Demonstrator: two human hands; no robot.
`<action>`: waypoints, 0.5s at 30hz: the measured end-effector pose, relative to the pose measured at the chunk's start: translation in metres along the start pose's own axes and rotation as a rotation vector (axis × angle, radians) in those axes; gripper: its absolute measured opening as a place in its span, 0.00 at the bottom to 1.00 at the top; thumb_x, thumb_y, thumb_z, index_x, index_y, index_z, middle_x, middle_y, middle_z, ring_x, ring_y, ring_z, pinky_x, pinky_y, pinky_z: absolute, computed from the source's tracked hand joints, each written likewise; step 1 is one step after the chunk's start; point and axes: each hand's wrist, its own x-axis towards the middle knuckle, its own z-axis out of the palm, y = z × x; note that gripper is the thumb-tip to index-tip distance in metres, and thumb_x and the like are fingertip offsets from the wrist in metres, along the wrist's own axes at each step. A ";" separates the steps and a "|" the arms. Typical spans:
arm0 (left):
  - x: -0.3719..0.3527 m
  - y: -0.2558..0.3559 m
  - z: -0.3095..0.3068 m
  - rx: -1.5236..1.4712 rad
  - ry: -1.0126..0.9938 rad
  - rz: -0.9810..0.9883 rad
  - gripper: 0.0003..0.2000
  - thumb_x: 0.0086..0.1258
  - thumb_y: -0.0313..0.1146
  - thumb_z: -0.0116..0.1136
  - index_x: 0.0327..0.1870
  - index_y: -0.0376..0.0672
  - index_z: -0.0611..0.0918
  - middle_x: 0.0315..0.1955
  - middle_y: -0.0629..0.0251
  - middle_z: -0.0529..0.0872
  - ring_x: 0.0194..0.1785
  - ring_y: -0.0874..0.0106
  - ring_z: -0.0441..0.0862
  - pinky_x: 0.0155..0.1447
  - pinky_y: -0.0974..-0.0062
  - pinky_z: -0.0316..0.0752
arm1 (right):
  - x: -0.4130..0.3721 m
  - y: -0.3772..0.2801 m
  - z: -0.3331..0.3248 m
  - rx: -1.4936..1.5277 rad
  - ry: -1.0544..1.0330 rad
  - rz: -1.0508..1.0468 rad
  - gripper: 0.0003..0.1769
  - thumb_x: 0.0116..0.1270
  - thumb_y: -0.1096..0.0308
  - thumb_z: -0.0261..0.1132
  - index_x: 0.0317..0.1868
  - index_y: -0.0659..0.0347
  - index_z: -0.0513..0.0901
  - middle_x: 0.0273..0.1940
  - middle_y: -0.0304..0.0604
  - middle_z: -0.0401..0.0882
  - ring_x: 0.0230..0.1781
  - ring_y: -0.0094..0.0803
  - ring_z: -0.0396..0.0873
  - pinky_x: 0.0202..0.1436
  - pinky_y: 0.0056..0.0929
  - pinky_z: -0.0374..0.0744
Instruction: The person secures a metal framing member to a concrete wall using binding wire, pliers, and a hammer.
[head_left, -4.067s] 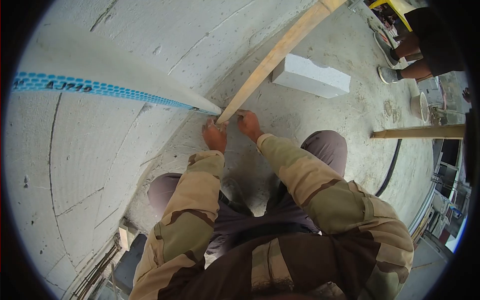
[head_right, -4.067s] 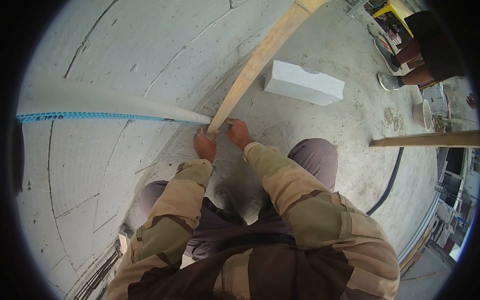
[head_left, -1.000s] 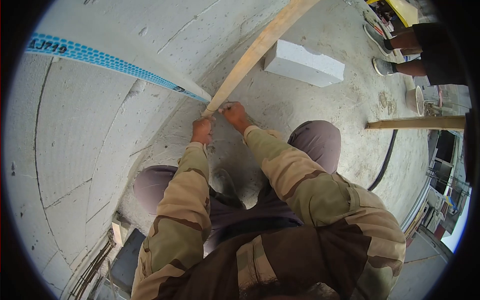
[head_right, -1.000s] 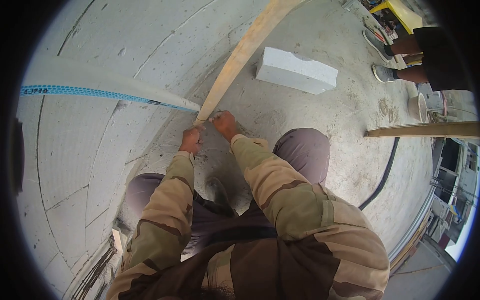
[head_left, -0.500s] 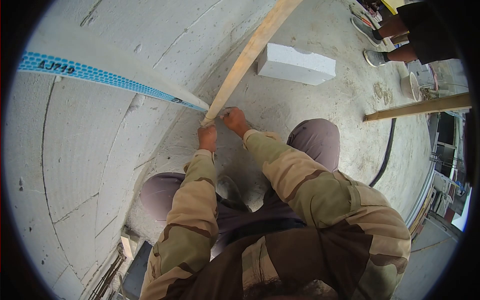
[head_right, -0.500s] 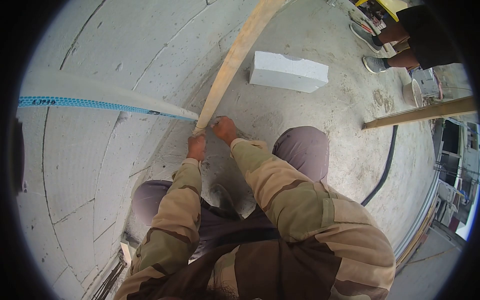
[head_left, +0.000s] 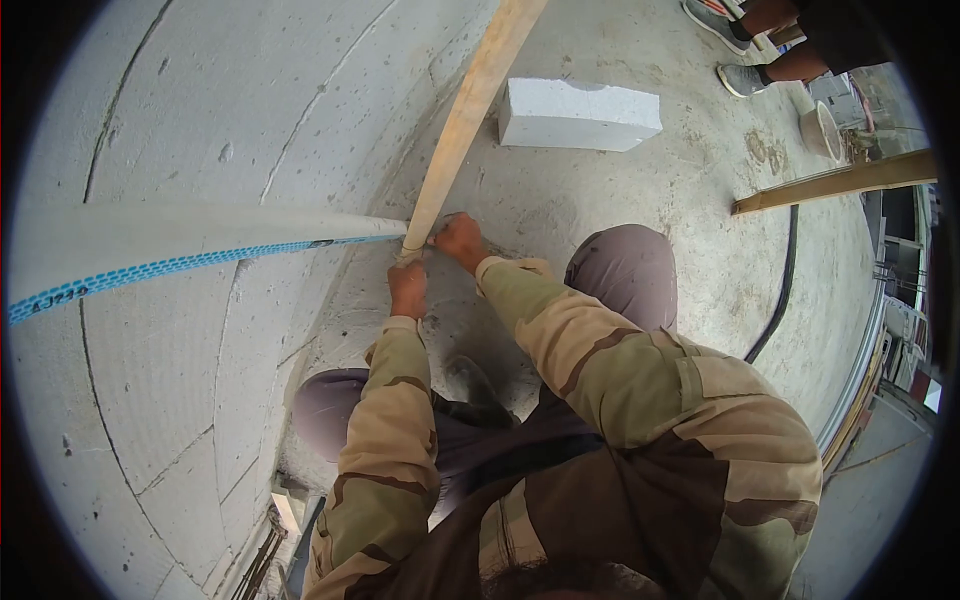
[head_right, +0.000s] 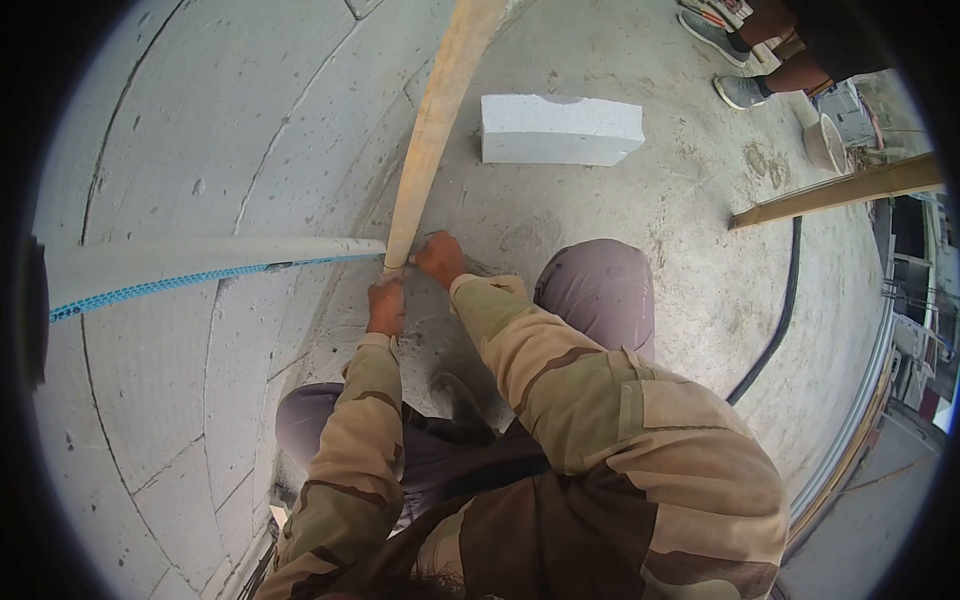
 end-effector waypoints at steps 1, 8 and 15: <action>-0.008 0.003 0.004 -0.204 -0.015 -0.164 0.12 0.71 0.25 0.55 0.50 0.36 0.87 0.24 0.72 0.78 0.23 0.77 0.72 0.27 0.75 0.67 | -0.001 0.003 0.002 0.066 -0.070 0.064 0.18 0.57 0.58 0.79 0.41 0.62 0.90 0.41 0.58 0.89 0.43 0.56 0.88 0.46 0.48 0.84; -0.013 0.020 0.042 -0.525 0.085 -0.185 0.10 0.72 0.22 0.48 0.49 0.34 0.81 0.28 0.72 0.75 0.24 0.80 0.67 0.27 0.78 0.61 | -0.044 0.017 0.036 0.557 0.081 -0.247 0.10 0.58 0.62 0.72 0.38 0.55 0.88 0.36 0.54 0.87 0.33 0.52 0.85 0.35 0.46 0.77; -0.019 0.020 0.066 -0.400 0.116 -0.110 0.09 0.71 0.19 0.47 0.46 0.35 0.79 0.33 0.63 0.83 0.25 0.76 0.75 0.28 0.78 0.71 | -0.070 0.005 0.022 0.386 0.079 -0.343 0.13 0.65 0.57 0.65 0.39 0.58 0.82 0.34 0.52 0.85 0.38 0.58 0.83 0.40 0.47 0.78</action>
